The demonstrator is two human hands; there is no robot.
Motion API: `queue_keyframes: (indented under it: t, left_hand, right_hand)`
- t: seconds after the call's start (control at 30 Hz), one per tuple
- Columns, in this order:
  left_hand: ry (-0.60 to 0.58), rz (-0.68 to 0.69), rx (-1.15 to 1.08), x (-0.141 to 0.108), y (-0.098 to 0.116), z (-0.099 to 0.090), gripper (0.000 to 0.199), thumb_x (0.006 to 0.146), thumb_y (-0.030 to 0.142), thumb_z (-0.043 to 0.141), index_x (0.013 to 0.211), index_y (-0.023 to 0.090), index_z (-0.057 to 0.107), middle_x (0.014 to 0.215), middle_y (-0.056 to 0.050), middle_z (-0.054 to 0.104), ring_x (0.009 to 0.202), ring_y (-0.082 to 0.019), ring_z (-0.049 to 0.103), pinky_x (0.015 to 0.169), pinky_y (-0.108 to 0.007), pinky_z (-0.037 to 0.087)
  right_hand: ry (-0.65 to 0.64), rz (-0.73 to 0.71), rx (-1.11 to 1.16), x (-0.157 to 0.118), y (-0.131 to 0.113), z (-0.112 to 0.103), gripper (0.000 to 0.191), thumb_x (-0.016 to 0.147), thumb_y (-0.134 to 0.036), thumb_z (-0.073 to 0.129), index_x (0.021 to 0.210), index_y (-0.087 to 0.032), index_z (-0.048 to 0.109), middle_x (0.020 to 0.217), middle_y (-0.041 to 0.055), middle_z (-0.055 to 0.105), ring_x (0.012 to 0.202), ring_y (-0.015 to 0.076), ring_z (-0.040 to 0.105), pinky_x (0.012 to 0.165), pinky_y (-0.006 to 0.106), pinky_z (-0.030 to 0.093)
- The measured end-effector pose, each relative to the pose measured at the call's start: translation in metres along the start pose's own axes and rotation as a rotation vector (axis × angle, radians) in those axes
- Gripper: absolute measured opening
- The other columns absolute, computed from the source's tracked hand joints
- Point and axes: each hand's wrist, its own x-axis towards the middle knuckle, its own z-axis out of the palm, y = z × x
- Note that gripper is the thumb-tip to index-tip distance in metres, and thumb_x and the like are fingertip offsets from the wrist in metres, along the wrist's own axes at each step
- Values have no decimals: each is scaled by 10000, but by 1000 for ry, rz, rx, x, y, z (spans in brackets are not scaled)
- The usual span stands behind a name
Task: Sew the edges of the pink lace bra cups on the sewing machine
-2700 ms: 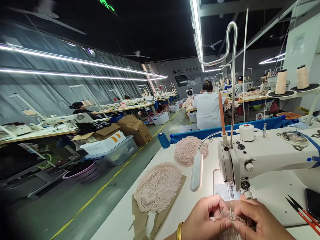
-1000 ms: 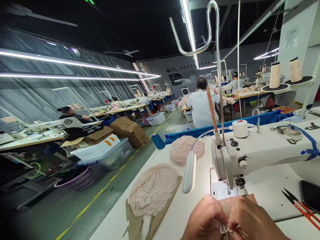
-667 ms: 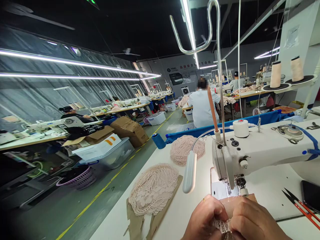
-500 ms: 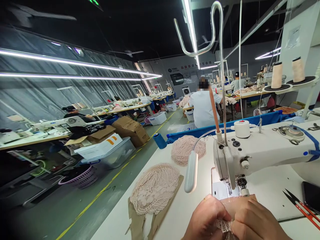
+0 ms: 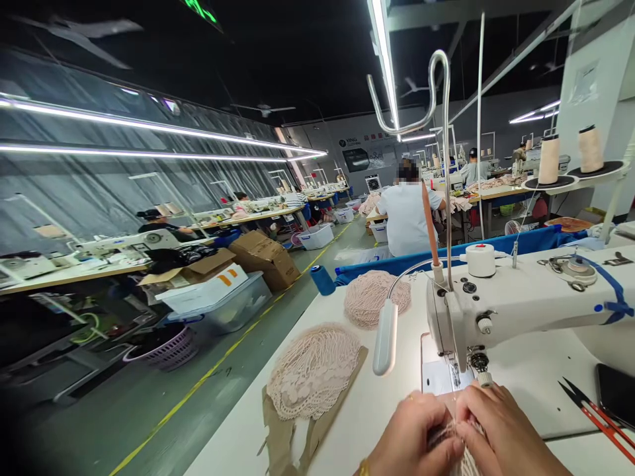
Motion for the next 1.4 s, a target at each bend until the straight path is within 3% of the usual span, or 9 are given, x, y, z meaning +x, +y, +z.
queue_keyframes:
  t: [0.13,0.3,0.4,0.53,0.63,0.73,1.0,1.23,1.4]
  left_hand:
    - [244,0,276,17,-4,6,289,665,310,876,775,216,625,803,-26,630,744,-231,579,684,-337,408]
    - [416,355,430,18,-4,7,168,817,164,748,811,242,600,800,1,692,703,-197,606,697,-348,402]
    - [400,485,419,19,-8,7,175,897,176,709,775,243,604,754,23,719,639,-165,601,668,-344,398]
    - [377,479,378,19,-16,10,200,902,285,767,763,232,634,795,12,740,649,-161,625,666,-343,426]
    - [394,477,386,17,-21,15,153,884,255,756,770,234,655,790,12,734,640,-162,614,662,-345,431]
    - [379,435,408,12,-25,19,124,857,230,748,766,240,665,813,-5,727,654,-171,614,678,-351,459]
    - [349,325,404,11,-29,20,126,841,250,814,854,273,690,847,-15,739,695,-202,656,673,-356,488]
    - [340,385,522,19,-22,14,69,880,267,783,872,245,718,882,-13,756,689,-196,632,651,-345,453]
    - [339,376,510,26,-15,12,162,808,357,814,817,224,723,886,-43,757,671,-220,613,607,-345,422]
  right_hand:
    - [7,44,-88,17,24,22,209,1019,-193,491,842,-277,564,804,-19,684,693,182,701,585,273,549]
    - [41,81,-131,16,33,32,206,1026,-187,436,890,-276,563,749,-12,691,581,174,688,530,267,544]
    - [30,72,-143,10,36,29,190,1084,-254,442,972,-279,593,807,-6,737,584,166,708,529,258,550]
    - [51,-3,-271,0,37,19,187,1113,-264,424,1094,-264,610,976,53,791,732,193,779,481,260,515]
    - [52,-138,-321,-3,35,9,179,1079,-256,499,1201,-282,628,1046,50,783,884,213,793,596,271,582]
    - [-2,-210,-311,-2,32,4,260,1006,-155,525,1168,-307,659,997,20,745,857,200,771,705,281,613]
    - [12,-265,-384,4,38,5,318,917,-71,501,1071,-280,686,947,18,755,595,159,681,532,282,502]
    - [94,-276,-457,11,40,-3,315,914,-138,561,1152,-297,693,940,15,801,763,204,762,653,289,564]
    - [205,-282,-456,17,34,-10,327,899,-151,587,1169,-289,710,962,46,806,847,243,763,691,314,567]
